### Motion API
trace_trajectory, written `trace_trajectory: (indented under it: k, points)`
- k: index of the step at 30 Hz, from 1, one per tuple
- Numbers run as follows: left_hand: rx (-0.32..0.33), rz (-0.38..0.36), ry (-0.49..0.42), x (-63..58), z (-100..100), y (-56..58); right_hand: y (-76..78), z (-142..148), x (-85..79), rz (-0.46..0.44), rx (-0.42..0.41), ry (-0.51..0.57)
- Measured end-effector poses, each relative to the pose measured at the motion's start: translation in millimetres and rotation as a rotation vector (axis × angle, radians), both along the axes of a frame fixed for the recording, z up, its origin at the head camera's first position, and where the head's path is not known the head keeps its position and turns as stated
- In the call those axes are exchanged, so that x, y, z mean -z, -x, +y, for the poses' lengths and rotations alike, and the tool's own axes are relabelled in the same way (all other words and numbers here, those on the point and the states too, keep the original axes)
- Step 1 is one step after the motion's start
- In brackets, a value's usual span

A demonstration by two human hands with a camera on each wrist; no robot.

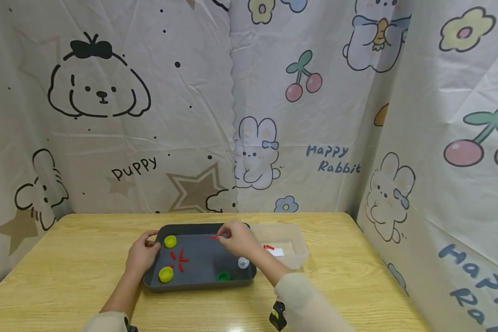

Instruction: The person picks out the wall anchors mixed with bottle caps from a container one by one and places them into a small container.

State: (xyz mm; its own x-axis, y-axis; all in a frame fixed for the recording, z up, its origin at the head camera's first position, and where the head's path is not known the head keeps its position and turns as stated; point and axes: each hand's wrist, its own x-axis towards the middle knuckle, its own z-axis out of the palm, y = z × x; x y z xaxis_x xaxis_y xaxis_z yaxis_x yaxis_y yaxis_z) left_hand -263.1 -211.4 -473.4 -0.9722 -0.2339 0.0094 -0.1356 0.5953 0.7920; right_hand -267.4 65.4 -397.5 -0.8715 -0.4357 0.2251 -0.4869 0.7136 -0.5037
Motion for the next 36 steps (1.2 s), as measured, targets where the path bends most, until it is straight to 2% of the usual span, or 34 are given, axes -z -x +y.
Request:
trace_trajectory:
  k: [15,36]
  points:
    - [-0.002,-0.007,-0.013,-0.8,3.4,0.9,1.5,49.4,-12.0,-0.013,0.099,0.015]
    - [-0.008,-0.018,-0.008,0.7,1.0,0.5,2.0,105.1,-6.1,-0.006,0.224,0.05]
